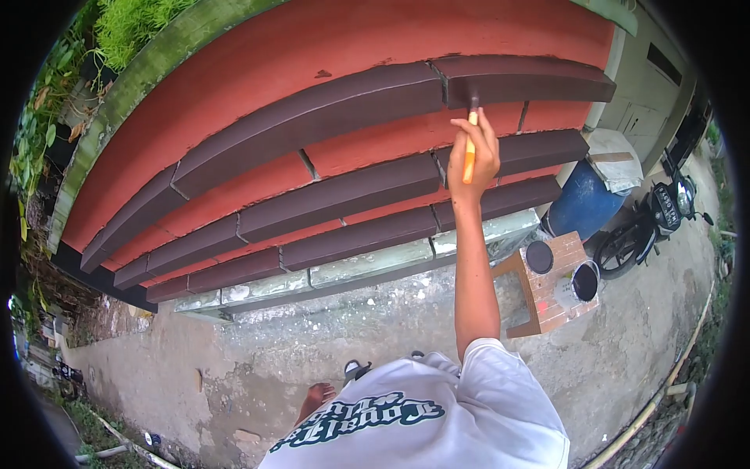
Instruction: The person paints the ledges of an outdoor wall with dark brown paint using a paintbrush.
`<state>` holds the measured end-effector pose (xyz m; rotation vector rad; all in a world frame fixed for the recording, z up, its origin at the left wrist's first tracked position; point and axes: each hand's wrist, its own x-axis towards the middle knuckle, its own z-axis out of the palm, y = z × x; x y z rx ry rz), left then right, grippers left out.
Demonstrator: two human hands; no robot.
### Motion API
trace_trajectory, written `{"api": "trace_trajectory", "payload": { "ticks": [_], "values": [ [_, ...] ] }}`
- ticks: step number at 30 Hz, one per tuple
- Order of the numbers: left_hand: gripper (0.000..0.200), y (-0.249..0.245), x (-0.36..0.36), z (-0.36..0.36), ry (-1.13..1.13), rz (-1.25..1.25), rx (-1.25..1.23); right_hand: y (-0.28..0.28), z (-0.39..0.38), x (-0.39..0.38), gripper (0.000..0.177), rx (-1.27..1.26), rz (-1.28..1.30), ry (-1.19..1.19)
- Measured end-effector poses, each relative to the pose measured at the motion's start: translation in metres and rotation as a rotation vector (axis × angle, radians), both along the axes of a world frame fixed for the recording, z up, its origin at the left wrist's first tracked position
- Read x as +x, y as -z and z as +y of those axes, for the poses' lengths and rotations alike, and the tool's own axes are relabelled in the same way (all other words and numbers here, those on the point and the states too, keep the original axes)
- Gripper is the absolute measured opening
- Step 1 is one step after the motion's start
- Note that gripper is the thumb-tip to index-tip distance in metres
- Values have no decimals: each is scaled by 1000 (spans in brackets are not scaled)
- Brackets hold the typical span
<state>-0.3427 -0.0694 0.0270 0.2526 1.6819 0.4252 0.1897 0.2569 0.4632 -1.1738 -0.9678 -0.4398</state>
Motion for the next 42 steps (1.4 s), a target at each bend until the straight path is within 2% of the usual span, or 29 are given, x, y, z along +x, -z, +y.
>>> {"api": "trace_trajectory", "payload": {
  "ticks": [4, 12, 16, 18, 19, 21, 22, 26, 27, 29, 34, 37, 39, 42],
  "values": [
    [38, -10, -5, 7, 46, 13, 7, 11, 15, -60, 20, -54, -204, -28],
    [38, 3, -50, 21, -4, 3, 6, 4, 11, -204, 20, -35, -207, -412],
    [37, 9, -80, 26, 58, -3, -8, 2, 16, -214, 17, -46, -90, -721],
    [36, 15, -94, 31, 61, -19, -25, -1, 12, -196, 15, -142, 218, -957],
    [36, 15, -99, 35, 57, -29, -31, -2, 19, -177, 14, -110, 92, -809],
    [35, 11, -110, 40, 92, -20, -5, -6, 9, -144, 14, -154, 198, -720],
    [35, 8, -115, 41, 106, -18, 8, 3, 12, -123, 14, -156, 50, -516],
    [34, 6, -138, 43, 37, -104, 113, 0, 2, -107, 14, -36, 29, -29],
    [34, 12, -144, 48, 26, -102, 86, -4, 2, -115, 13, -42, 47, -28],
    [34, 14, -152, 51, 26, -70, 64, -5, 14, -149, 13, -60, -79, -14],
    [33, 8, -178, 48, -18, -30, 18, 4, 24, -293, 14, -112, -218, -82],
    [33, 8, -197, 43, -35, -36, 8, 8, 23, -371, 15, -85, -275, -309],
    [33, 10, -211, 37, -52, -48, 0, 10, 24, -419, 17, -77, -256, -540],
    [34, 20, -229, 30, -70, -49, -18, 5, 28, -469, 17, -90, -236, -783]
  ]
}}
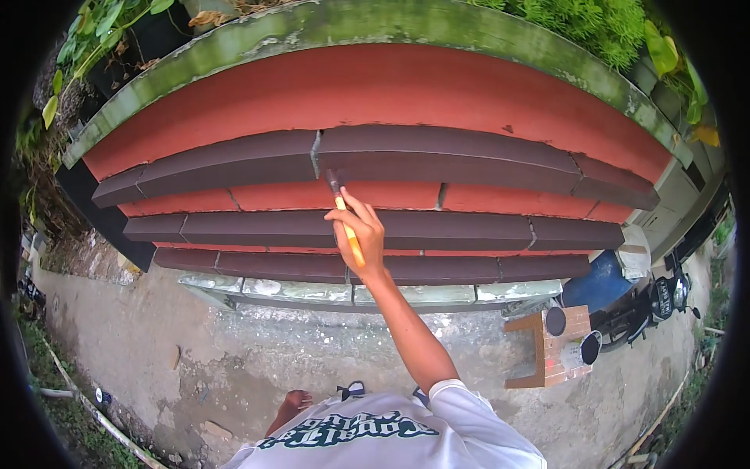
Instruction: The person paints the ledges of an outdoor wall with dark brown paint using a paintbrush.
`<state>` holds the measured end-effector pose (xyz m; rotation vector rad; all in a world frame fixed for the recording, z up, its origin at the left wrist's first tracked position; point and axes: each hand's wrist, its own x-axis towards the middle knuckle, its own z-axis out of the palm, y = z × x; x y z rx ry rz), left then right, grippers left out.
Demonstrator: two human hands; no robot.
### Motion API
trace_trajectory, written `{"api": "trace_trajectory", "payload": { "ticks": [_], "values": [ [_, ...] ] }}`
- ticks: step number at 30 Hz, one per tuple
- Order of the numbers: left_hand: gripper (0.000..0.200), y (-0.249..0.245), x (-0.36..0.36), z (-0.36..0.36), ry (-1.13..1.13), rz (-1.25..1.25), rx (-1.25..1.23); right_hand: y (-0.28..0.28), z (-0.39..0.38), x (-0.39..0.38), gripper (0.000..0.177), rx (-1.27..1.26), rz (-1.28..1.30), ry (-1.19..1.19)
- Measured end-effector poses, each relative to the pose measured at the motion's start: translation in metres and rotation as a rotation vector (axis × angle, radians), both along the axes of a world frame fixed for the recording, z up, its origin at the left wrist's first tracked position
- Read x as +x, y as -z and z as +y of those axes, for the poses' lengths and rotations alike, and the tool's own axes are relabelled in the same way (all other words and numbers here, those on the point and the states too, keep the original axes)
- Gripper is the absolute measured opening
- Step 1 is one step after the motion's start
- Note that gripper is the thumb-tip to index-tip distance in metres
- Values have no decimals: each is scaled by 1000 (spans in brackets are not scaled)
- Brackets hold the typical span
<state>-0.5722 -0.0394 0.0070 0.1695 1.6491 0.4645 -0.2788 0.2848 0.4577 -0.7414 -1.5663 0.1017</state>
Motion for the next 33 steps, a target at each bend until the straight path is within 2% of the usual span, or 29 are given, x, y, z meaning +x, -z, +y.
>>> {"api": "trace_trajectory", "payload": {
  "ticks": [4, 8, 11, 14, 18, 20, 22, 24, 28, 31, 33],
  "values": [
    [33, -3, -18, 2, 10, -4, -12, -2, 1, 12, 14, -30, -2, -53],
    [33, 1, -37, 7, 42, -3, -17, 5, -8, 68, 14, -27, 147, 350],
    [33, -8, -47, 8, 67, 24, 17, 1, -13, 53, 16, 56, 163, 608],
    [34, -13, -58, 7, 37, 32, 61, -6, -9, -1, 15, 2, 37, 543],
    [33, -13, -69, 0, 3, 44, 42, -12, -1, -54, 17, 58, 15, 224],
    [33, 6, -79, -12, 36, -1, 54, -28, -6, -63, 16, 46, 8, 52],
    [33, 10, -89, -16, 65, -23, 50, -36, -2, -56, 15, 84, -7, 136],
    [32, 6, -90, -18, 76, -23, 36, -39, 3, -26, 14, -7, 122, 186],
    [32, -10, -93, -12, 41, -12, 40, -49, -8, 46, 14, 40, 110, 597],
    [33, -10, -98, -9, -13, -25, 34, -56, -8, 45, 14, 100, 119, 798],
    [34, -13, -97, -8, -17, -4, 64, -55, -3, 12, 13, 153, -15, 698]
  ]
}}
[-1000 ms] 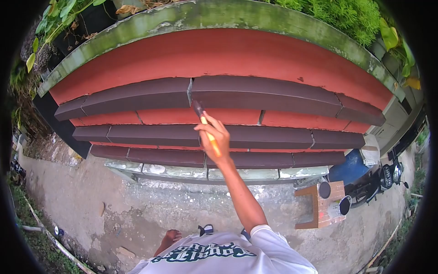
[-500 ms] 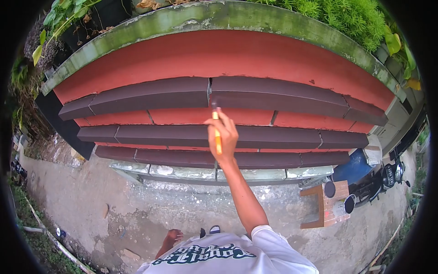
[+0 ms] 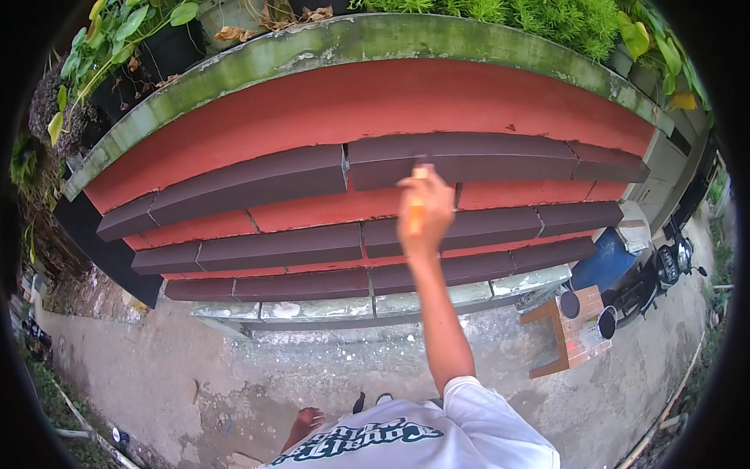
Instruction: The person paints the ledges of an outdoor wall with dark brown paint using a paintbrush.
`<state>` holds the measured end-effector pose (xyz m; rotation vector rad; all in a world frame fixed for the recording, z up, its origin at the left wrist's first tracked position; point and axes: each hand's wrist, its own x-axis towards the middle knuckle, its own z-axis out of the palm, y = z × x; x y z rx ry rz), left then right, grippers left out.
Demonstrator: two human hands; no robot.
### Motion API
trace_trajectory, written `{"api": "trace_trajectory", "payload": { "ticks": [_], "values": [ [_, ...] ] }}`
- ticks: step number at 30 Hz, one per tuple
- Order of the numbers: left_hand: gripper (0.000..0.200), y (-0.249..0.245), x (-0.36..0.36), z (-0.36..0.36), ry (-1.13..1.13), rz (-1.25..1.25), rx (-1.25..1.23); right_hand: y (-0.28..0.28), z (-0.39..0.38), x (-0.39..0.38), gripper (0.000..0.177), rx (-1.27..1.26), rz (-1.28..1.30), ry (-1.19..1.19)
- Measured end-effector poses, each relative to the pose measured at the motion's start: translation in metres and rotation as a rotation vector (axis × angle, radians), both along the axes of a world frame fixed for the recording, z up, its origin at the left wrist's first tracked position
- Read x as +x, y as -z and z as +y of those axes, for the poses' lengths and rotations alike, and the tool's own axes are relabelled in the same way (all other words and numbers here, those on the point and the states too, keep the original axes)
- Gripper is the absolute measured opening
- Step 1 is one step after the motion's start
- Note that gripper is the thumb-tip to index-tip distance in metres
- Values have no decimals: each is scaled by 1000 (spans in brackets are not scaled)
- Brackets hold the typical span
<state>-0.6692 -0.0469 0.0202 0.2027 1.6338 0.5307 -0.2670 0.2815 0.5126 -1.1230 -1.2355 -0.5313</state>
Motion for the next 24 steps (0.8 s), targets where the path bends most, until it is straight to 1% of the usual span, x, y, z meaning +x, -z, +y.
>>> {"api": "trace_trajectory", "payload": {
  "ticks": [1, 2, 3, 5, 7, 9, 11, 13, 15, 16, 17, 18, 19, 20, 22, 23, 24],
  "values": [
    [34, -2, 2, -2, -3, 13, 11, 1, -1, -28, 12, -63, -38, -62],
    [34, -1, 2, -4, 6, 8, 12, 5, 2, -50, 12, -63, -71, -165],
    [34, 1, 4, -5, 16, 4, 14, 6, 4, -68, 12, -61, -70, -293],
    [35, 3, 9, -3, 46, -16, 43, 1, 3, -87, 12, -69, -14, -627],
    [35, 10, 9, -10, 84, -45, 85, -4, 7, -80, 13, -65, 10, -672],
    [35, 17, 10, -4, 62, -51, 49, -5, 21, -51, 12, -40, 156, -625],
    [35, 11, 16, -6, 26, -41, -6, -11, 15, -25, 13, -24, 72, -480],
    [35, 1, 15, -9, -1, -18, -11, -15, 9, -9, 14, -11, 57, -300],
    [34, -6, 15, -21, -35, -7, -15, -14, 8, -5, 15, 62, 133, -143],
    [34, -8, 14, -24, -49, -5, -14, -13, 7, -8, 14, 34, 172, -130],
    [34, -10, 14, -25, -57, -3, -13, -12, 6, -17, 14, 42, 106, -81],
    [34, 0, 12, -28, -39, -7, -19, -14, 4, -31, 14, 52, 43, -26],
    [34, 21, 6, -33, -15, -9, -25, -17, -3, -46, 14, 18, -2, -158],
    [34, 31, 2, -35, 15, -8, -35, -13, 0, -63, 11, 36, -53, -305],
    [35, -2, 12, -45, 385, 180, 176, -5, -5, -90, 9, -66, -83, -603],
    [35, -2, 13, -34, 338, 114, 161, -3, -4, -94, 9, -87, -32, -751],
    [36, 5, 11, -25, 290, 49, 143, -1, -2, -85, 10, -101, -8, -714]
  ]
}}
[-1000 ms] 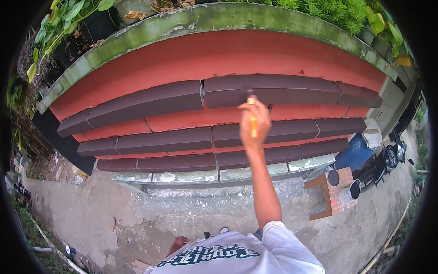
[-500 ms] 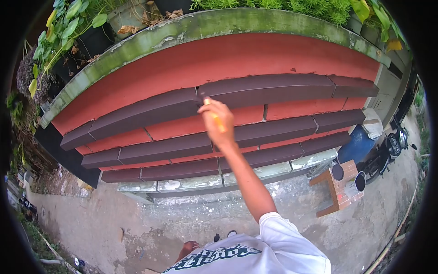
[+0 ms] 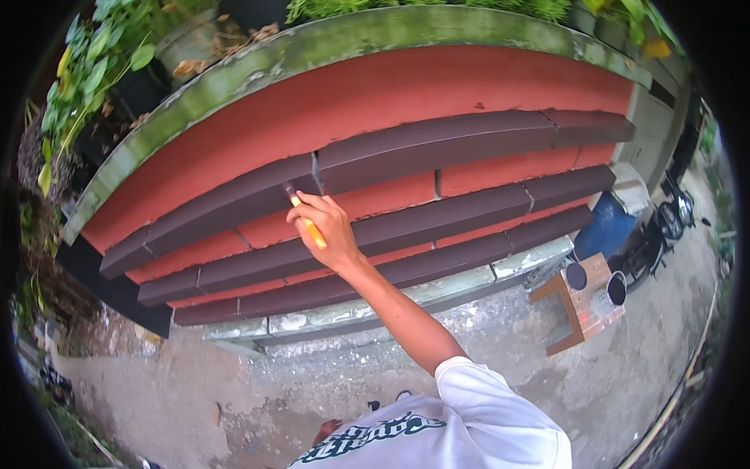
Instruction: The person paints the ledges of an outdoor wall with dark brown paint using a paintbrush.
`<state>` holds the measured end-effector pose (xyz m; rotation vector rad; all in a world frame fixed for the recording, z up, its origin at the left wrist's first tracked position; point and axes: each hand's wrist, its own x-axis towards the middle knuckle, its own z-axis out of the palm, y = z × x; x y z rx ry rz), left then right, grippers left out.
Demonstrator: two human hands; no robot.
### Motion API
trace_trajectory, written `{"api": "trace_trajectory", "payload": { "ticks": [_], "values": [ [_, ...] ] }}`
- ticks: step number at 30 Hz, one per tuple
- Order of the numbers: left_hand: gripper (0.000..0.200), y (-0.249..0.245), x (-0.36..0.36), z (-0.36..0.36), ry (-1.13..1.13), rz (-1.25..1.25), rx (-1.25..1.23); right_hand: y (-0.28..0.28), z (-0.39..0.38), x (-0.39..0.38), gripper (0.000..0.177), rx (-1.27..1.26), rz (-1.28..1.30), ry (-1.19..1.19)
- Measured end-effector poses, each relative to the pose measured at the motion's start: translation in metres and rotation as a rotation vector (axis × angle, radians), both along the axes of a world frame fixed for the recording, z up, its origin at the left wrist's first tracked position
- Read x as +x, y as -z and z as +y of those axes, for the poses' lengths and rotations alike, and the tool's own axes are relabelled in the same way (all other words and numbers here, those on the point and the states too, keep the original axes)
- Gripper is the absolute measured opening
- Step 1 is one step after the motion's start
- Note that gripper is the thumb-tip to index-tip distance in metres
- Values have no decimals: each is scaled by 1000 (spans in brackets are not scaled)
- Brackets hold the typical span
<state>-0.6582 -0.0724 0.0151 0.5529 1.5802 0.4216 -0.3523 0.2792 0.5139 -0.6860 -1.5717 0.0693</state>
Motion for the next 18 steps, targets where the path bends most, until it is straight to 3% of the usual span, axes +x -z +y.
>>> {"api": "trace_trajectory", "payload": {
  "ticks": [4, 5, 7, 10, 13, 18],
  "values": [
    [35, 0, 11, 29, -176, -153, -112, 0, 9, 80, 14, -151, 158, 53],
    [39, 0, 14, 37, -94, -98, -123, 1, 6, 107, 13, -109, 114, 143],
    [43, 23, 3, 38, 100, -229, 105, 0, -3, 159, 13, -97, 144, 244],
    [51, 7, 7, 46, 388, -177, 303, 8, -3, 249, 16, -21, 114, 455],
    [54, -10, 29, 67, 107, -106, 46, 7, -8, 327, 12, -32, 182, 557],
    [51, -30, 72, 78, 68, -61, 9, 12, -11, 429, 11, 48, 161, 892]
  ]
}}
